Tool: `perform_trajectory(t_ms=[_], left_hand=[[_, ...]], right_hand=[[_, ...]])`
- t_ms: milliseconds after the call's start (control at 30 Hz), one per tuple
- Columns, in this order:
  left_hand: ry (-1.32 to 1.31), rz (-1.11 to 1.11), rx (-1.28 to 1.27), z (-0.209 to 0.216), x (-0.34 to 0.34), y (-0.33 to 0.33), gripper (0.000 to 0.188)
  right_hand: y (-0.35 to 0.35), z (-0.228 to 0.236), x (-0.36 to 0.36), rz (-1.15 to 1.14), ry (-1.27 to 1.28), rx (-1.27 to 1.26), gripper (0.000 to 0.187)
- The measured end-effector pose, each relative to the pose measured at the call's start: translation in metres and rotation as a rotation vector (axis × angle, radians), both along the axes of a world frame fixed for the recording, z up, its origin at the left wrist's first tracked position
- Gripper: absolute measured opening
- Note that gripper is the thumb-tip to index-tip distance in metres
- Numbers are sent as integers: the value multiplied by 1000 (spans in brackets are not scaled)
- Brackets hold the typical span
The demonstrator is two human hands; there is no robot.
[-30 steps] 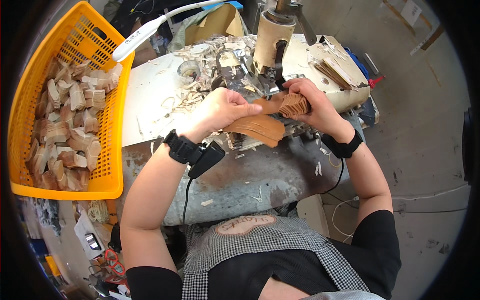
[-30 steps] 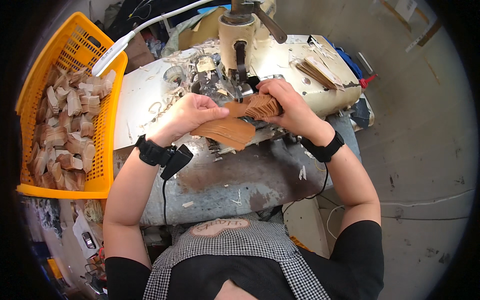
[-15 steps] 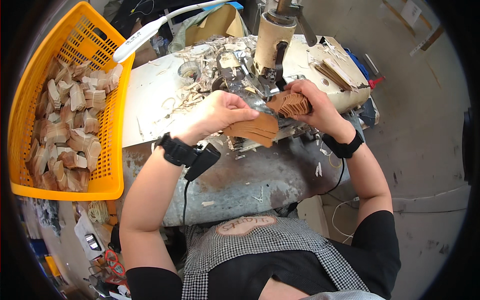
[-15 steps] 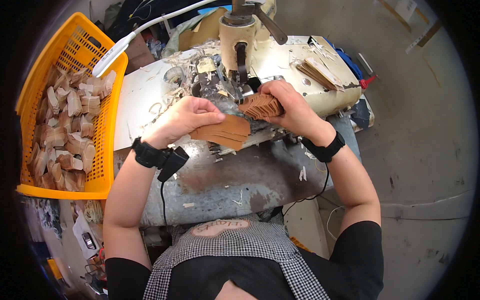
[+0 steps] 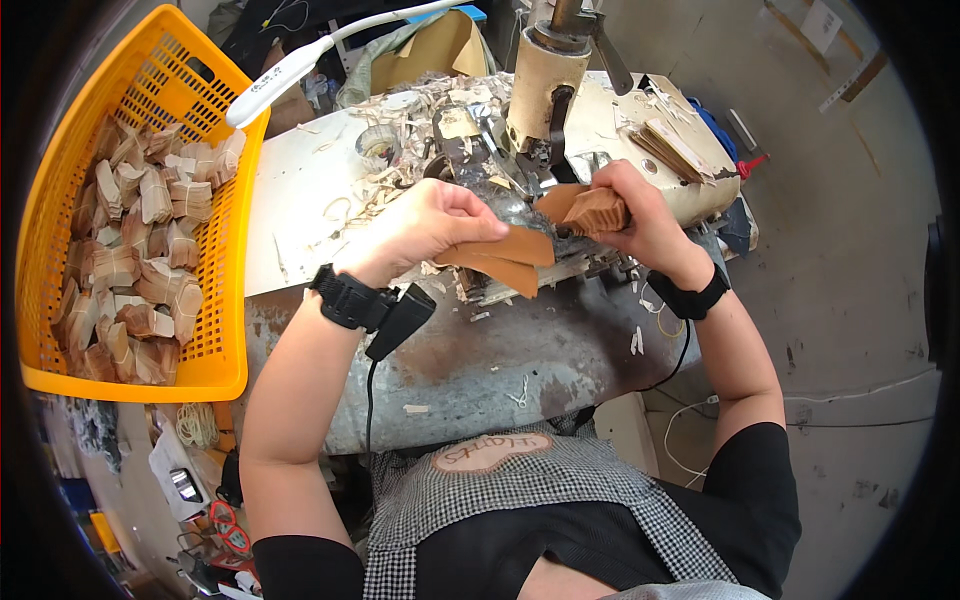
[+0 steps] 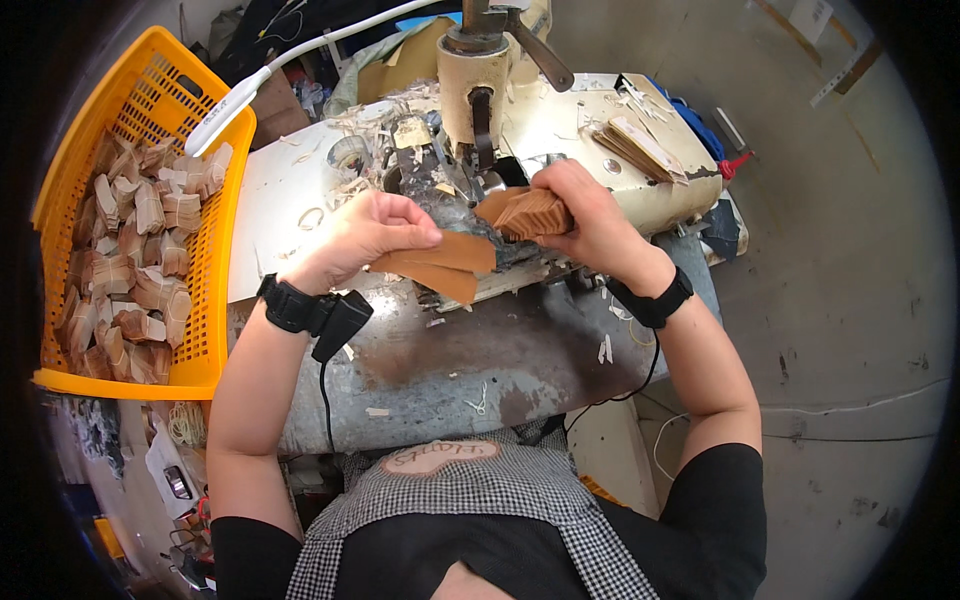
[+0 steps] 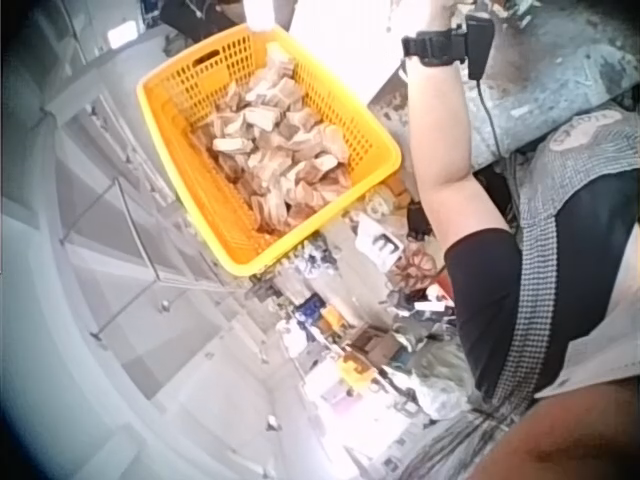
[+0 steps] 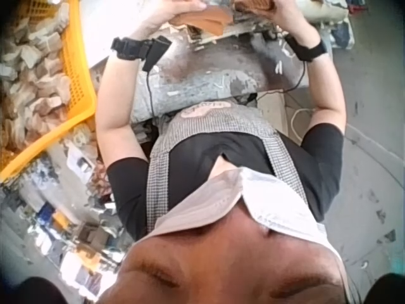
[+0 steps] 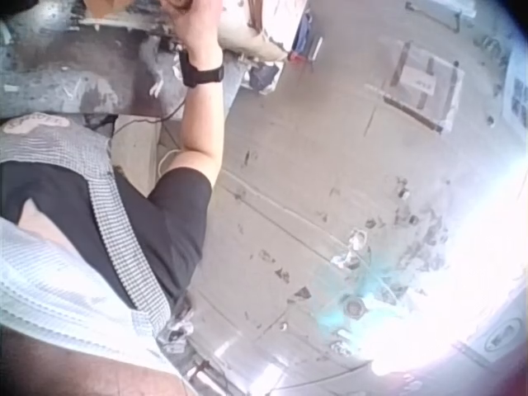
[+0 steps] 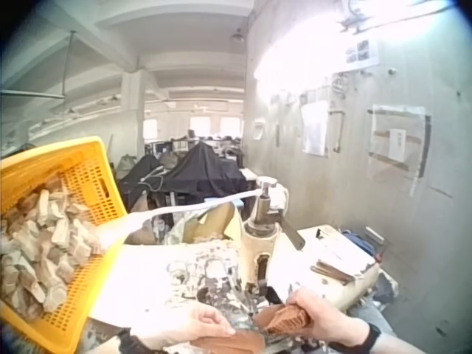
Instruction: Skiving the edges of leather shoe components using an industrial skiving machine and then bundling them.
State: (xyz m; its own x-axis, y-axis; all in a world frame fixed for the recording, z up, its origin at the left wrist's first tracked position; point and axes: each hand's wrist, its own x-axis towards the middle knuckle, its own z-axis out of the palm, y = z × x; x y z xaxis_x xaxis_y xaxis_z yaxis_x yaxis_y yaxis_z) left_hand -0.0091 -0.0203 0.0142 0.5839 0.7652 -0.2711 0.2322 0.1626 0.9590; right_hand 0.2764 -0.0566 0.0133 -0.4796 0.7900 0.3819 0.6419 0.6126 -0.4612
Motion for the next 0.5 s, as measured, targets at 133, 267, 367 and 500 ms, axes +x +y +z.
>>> perform_trajectory(t_ms=[133, 267, 367, 500], left_hand=[[182, 109, 130, 0, 2, 9, 20], [211, 157, 283, -9, 17, 5, 23], [67, 82, 127, -2, 14, 1, 20], [-74, 89, 7, -3, 2, 3, 17]], right_hand=[[-3, -5, 1, -48, 225, -39, 57], [3, -3, -7, -8, 113, -21, 55], [3, -7, -4, 46, 45, 31, 58], [-5, -2, 2, -17, 85, 14, 57]])
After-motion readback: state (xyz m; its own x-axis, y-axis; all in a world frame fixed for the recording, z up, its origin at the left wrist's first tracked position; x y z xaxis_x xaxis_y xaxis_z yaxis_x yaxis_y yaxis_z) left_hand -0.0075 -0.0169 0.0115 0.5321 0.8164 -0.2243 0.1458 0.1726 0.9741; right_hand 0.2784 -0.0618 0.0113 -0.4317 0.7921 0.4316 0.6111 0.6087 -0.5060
